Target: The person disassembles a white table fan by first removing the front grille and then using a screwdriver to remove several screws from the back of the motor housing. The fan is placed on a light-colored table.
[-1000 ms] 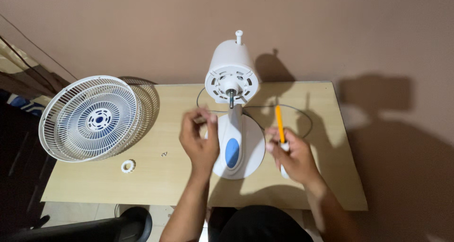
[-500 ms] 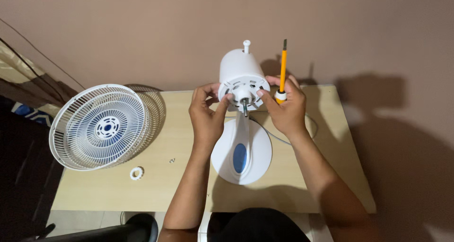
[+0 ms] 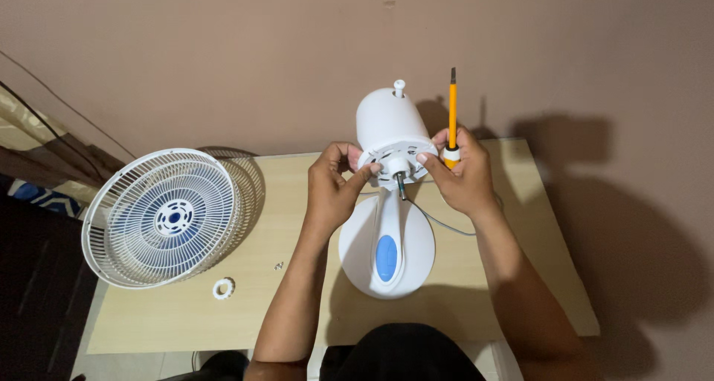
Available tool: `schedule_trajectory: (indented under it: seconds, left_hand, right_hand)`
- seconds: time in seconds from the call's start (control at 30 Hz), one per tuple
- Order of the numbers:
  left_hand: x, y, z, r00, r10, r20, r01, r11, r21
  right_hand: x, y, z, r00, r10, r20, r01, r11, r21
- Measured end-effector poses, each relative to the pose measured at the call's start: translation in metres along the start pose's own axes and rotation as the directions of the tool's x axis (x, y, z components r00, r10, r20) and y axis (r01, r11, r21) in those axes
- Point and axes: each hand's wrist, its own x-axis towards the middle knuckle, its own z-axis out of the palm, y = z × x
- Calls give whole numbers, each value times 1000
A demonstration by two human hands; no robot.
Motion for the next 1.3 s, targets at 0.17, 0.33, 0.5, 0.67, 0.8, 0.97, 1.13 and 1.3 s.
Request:
schedule_trajectory:
  seconds: [0.17,0.33,0.5,0.67,0.8,0.97,1.13,1.3]
  left_hand:
    - [1,3,0,997,-64,31,64,998,3]
    - [3,5,-3,989,-139,49,136,989,57]
    - [9,11,-8,997,-51,64,46,996,71]
    - [9,42,-12,992,85,88,-103,968,230]
    - [17,66,-4,933,325,155,-360,850,384]
    - [33,74,8,885,369,285,-465,732,497]
    - [44,70,12,872,322,370,-480,713,511]
    - [57,63,14,861,271,431,-476,729,492]
  right_hand:
    - [2,-7,-2,1000,4,0,-4,990,-138]
    - [2,-16,-3,1000,30,4,-28,973,-228]
    - [5,-26,-2,998,-37,49,49,961,-272]
    - [3,-41,6,999,51,-7,-51,964,-260]
    - [4,-55,13,1000,-6,-21,1,963,-270]
    - [6,-68,19,995,-98,-6,84,883,-462]
    - [10,-67,17,998,-57,-3,48,865,-500]
    - [14,-65,11,997,24,77,19,854,-520]
